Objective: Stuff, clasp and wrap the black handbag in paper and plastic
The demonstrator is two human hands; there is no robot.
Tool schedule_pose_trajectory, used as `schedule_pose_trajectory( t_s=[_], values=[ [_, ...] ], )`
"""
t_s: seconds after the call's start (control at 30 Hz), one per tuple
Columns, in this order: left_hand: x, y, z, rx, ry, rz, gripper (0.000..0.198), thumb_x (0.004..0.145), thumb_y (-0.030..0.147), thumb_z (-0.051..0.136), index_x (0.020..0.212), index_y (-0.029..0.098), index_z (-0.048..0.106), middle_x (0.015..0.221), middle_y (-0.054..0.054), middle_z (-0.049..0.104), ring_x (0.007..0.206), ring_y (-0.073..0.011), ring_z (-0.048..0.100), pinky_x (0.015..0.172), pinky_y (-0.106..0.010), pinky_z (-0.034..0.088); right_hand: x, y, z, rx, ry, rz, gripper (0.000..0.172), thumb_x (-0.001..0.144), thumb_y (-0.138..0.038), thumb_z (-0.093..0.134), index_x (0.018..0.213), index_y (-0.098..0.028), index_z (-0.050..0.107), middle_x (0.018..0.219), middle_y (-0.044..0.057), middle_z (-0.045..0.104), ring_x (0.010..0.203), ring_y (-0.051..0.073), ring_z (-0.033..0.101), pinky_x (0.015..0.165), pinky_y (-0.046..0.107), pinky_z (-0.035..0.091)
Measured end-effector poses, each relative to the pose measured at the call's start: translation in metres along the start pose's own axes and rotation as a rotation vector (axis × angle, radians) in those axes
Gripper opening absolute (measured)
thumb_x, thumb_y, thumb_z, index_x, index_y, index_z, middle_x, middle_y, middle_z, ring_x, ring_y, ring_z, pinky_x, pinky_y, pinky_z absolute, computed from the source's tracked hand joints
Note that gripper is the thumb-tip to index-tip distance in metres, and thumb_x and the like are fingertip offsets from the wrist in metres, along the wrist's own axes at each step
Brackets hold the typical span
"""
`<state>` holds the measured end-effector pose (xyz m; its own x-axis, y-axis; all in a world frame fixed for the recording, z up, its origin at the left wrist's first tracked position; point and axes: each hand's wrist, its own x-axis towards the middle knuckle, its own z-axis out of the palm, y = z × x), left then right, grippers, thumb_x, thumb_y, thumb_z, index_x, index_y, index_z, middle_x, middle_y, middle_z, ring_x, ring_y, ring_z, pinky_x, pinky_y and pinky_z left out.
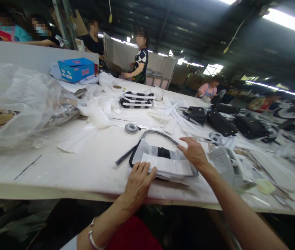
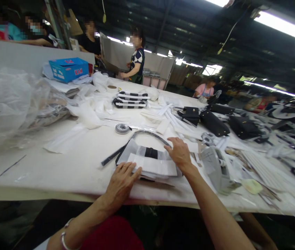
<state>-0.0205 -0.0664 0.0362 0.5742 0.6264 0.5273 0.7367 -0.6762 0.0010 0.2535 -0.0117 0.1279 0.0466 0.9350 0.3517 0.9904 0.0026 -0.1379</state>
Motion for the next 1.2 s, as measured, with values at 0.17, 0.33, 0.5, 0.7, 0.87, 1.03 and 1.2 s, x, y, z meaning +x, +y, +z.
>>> schedule_pose_trajectory(
  t_s=[0.17,0.33,0.5,0.7,0.87,1.03,1.2],
  values=[
    [0.007,-0.003,0.001,0.013,-0.031,0.022,0.041,0.091,0.012,0.052,0.131,0.019,0.052,0.119,-0.01,0.06,0.106,-0.0254,0.054,0.097,-0.043,0.042,-0.057,0.059,-0.01,0.364,-0.084,0.469,0.029,0.078,-0.043,0.061,0.095,-0.021,0.069,0.1,0.011,0.073,0.093,0.028,0.067,0.084,0.04,0.05],
    [0.015,-0.006,-0.005,-0.018,-0.107,0.035,0.045,0.089,0.012,0.055,0.132,0.022,0.051,0.113,-0.008,0.062,0.104,-0.0261,0.054,0.093,-0.043,0.042,-0.083,0.055,0.008,0.679,-0.191,0.589,0.043,0.075,-0.056,0.056,0.088,-0.017,0.069,0.09,0.009,0.074,0.086,0.026,0.068,0.071,0.036,0.053],
    [0.008,-0.02,-0.026,-0.021,-0.156,0.01,0.042,0.088,0.03,0.067,0.127,0.021,0.055,0.111,-0.007,0.063,0.102,-0.0263,0.057,0.089,-0.041,0.042,-0.09,0.031,0.026,0.783,-0.123,0.561,0.046,0.073,-0.057,0.059,0.09,-0.016,0.069,0.09,0.01,0.074,0.086,0.025,0.068,0.076,0.034,0.052],
    [0.008,-0.04,-0.059,0.075,-0.17,-0.053,0.021,0.096,0.037,0.055,0.102,0.021,0.065,0.088,-0.004,0.067,0.086,-0.0248,0.061,0.082,-0.041,0.042,-0.08,0.008,0.011,0.512,-0.209,0.346,0.033,0.083,-0.047,0.056,0.093,-0.02,0.071,0.099,0.009,0.074,0.097,0.027,0.067,0.089,0.039,0.049],
    [0.039,-0.052,-0.05,0.029,-0.082,-0.038,0.023,0.098,0.029,0.051,0.115,0.019,0.064,0.119,-0.008,0.068,0.114,-0.0266,0.059,0.099,-0.044,0.04,-0.045,-0.033,-0.017,0.361,-0.022,0.113,0.038,0.095,-0.042,0.044,0.114,-0.019,0.067,0.123,0.011,0.067,0.118,0.026,0.059,0.106,0.044,0.042],
    [0.048,-0.09,-0.012,-0.064,-0.229,-0.14,0.034,0.1,0.034,0.042,0.128,0.024,0.059,0.137,-0.007,0.059,0.134,-0.0272,0.047,0.113,-0.051,0.033,-0.05,-0.063,0.019,0.205,-0.121,-0.172,0.05,0.099,-0.045,0.041,0.14,-0.017,0.05,0.151,0.012,0.046,0.142,0.028,0.037,0.118,0.053,0.023],
    [0.033,-0.116,0.012,-0.278,-0.379,-0.272,0.041,0.101,0.037,0.036,0.139,0.03,0.051,0.148,-0.002,0.049,0.143,-0.0242,0.036,0.117,-0.051,0.031,-0.076,-0.051,0.06,0.089,-0.235,-0.18,0.055,0.101,-0.049,0.031,0.148,-0.021,0.041,0.155,0.009,0.039,0.147,0.028,0.029,0.12,0.055,0.019]
  ],
)
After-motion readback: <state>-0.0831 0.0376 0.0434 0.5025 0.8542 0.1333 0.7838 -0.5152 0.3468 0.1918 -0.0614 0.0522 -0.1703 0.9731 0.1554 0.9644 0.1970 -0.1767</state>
